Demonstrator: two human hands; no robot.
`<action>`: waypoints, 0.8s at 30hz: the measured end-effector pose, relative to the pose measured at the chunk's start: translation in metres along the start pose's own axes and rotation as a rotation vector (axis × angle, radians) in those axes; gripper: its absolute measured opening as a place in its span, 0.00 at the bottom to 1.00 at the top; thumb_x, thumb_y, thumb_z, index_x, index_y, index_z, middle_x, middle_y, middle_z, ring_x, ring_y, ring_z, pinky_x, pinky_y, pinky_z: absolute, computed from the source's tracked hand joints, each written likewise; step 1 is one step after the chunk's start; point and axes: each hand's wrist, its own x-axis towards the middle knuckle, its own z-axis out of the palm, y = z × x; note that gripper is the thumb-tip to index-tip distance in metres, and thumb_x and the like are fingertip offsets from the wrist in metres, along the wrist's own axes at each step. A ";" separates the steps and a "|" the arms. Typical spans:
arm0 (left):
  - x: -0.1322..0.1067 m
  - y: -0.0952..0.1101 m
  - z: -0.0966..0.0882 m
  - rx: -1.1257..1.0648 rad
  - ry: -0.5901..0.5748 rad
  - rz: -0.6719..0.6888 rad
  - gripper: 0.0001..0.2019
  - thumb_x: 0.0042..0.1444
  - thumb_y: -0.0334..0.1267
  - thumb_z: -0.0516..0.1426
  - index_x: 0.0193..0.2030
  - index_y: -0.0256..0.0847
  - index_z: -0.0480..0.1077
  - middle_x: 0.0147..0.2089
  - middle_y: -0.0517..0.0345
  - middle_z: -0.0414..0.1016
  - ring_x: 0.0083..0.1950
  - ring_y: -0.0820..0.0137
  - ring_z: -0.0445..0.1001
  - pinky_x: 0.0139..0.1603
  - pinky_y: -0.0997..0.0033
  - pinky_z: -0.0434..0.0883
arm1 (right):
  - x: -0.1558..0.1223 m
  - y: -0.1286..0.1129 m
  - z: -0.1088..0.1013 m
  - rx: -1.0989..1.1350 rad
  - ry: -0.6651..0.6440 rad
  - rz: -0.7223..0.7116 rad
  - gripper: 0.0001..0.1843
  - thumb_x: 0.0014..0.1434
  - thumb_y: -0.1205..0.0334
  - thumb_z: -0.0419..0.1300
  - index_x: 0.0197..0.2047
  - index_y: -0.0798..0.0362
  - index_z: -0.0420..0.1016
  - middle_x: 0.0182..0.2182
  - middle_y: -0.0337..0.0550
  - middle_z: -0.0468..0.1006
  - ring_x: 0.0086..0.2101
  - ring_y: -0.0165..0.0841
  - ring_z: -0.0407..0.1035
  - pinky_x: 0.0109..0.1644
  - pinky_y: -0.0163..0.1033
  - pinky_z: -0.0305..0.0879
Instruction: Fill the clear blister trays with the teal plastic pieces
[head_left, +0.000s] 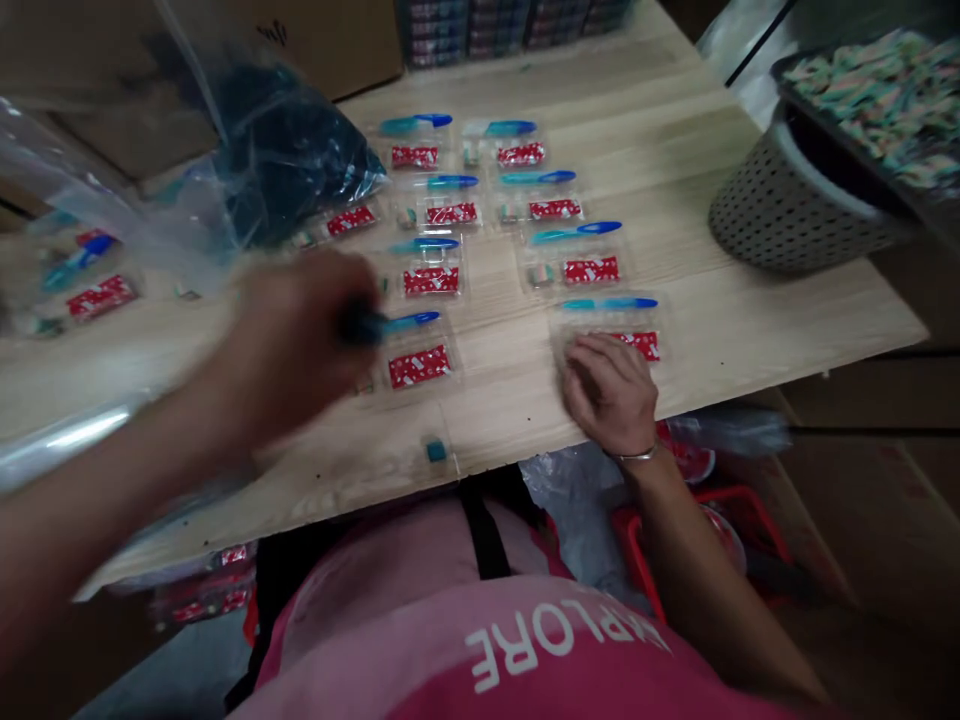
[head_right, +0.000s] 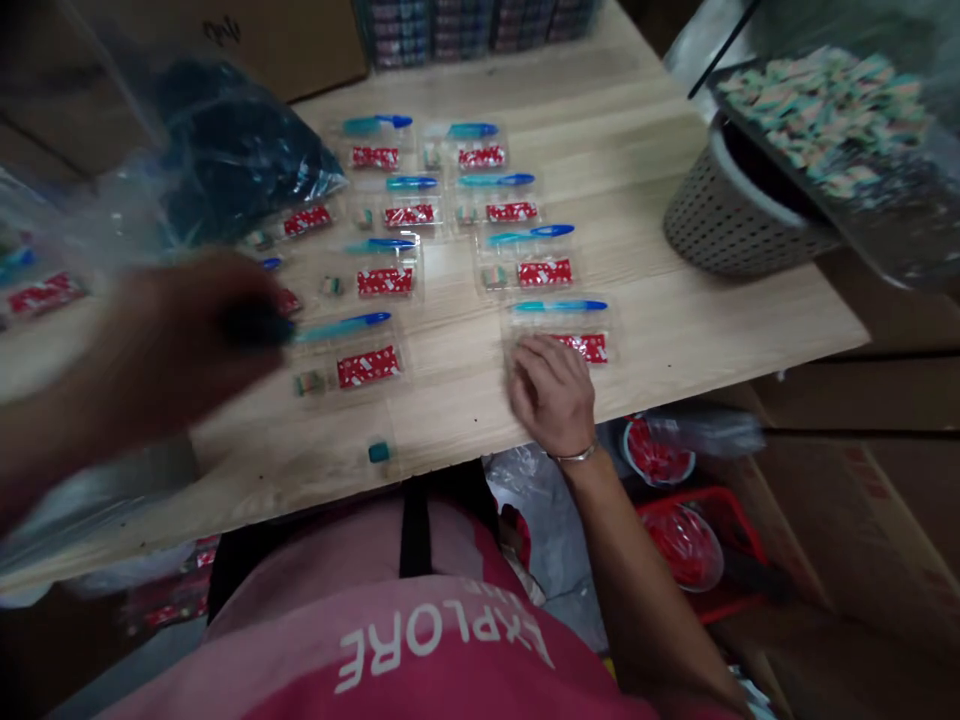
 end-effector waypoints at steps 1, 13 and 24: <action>0.001 0.012 0.017 -0.023 -0.043 0.054 0.05 0.48 0.23 0.58 0.33 0.33 0.70 0.34 0.59 0.68 0.40 0.68 0.71 0.46 0.63 0.71 | 0.000 -0.003 0.000 -0.005 0.007 0.009 0.15 0.59 0.66 0.57 0.49 0.51 0.74 0.48 0.50 0.77 0.52 0.44 0.69 0.56 0.55 0.65; -0.005 0.016 0.083 -0.128 -0.070 0.176 0.16 0.52 0.29 0.55 0.49 0.40 0.68 0.50 0.51 0.71 0.41 0.65 0.75 0.40 0.64 0.74 | -0.014 -0.032 -0.030 0.085 -0.044 0.163 0.10 0.63 0.67 0.53 0.43 0.50 0.74 0.35 0.46 0.78 0.35 0.36 0.73 0.38 0.40 0.69; -0.020 0.042 0.094 -0.042 -0.112 0.204 0.06 0.55 0.29 0.55 0.34 0.39 0.74 0.35 0.53 0.76 0.35 0.65 0.76 0.34 0.67 0.72 | -0.021 -0.033 -0.044 0.346 -0.337 0.260 0.08 0.57 0.67 0.58 0.42 0.53 0.73 0.35 0.42 0.72 0.29 0.29 0.71 0.34 0.36 0.69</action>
